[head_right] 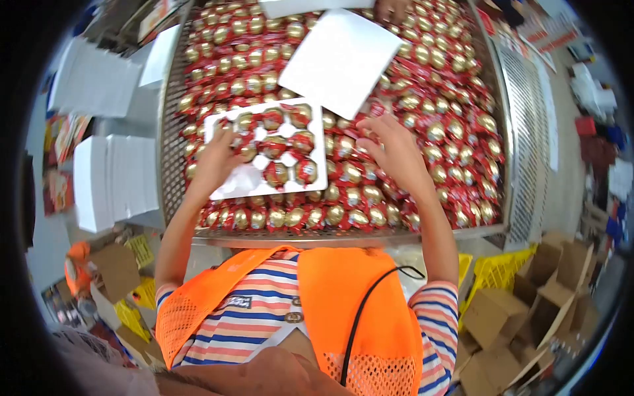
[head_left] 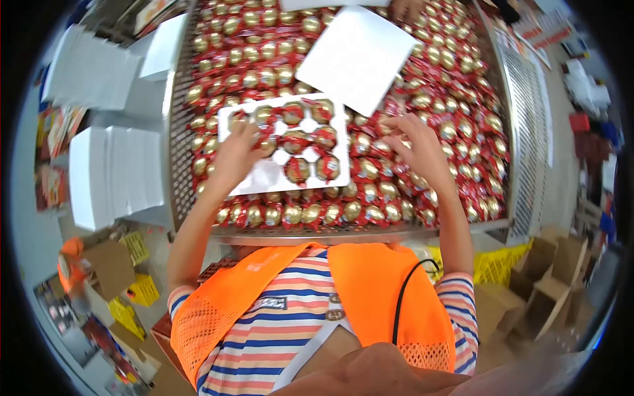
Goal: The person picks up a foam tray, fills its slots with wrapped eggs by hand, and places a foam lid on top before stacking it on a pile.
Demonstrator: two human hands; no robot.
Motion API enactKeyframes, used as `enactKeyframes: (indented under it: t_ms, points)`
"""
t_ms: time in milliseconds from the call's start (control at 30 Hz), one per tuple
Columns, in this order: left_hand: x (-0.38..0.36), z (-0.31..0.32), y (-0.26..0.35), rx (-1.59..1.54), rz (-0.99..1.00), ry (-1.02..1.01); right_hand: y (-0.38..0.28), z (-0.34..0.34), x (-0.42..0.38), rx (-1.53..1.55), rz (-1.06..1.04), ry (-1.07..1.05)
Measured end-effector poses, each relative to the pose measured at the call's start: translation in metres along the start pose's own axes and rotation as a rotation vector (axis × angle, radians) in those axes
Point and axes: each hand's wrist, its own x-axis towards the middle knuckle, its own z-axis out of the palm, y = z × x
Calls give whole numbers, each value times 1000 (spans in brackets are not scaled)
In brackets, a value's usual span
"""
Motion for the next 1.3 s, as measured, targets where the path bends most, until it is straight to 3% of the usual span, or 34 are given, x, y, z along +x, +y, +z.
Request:
enactKeyframes:
  t_ms: [200,333,433,500,600,667,733,767,867,1000,1067,1200,1300]
  points:
    - [-6,21,9,289,124,42,61,-34,-39,-242,251,-64]
    - [-5,25,11,362,185,47,55,-34,-65,-303,219,-226]
    - [0,21,15,442,167,-26,51,-8,-84,-631,197,-382]
    - [7,14,23,647,183,-72,59,8,-89,-799,145,-350]
    - [17,7,62,814,214,-77,84,-3,-92,-454,229,-314]
    - [30,14,96,533,417,94,81,-22,-89,-22,241,-109]
    - [50,26,133,318,584,19,76,-40,-92,757,604,-88]
    - [61,49,138,205,573,12,88,-39,-99,1100,597,-67]
    - [102,104,166,191,732,-20,78,-42,-102,1426,441,80]
    - [154,192,176,179,1007,96,84,-39,-107,1457,347,63]
    - [163,226,179,276,936,46,78,-40,-106,1480,317,108]
    - [170,233,185,450,816,-81,81,-41,-108,1409,267,149]
    - [175,219,181,149,676,-86,72,-37,-103,1330,174,243]
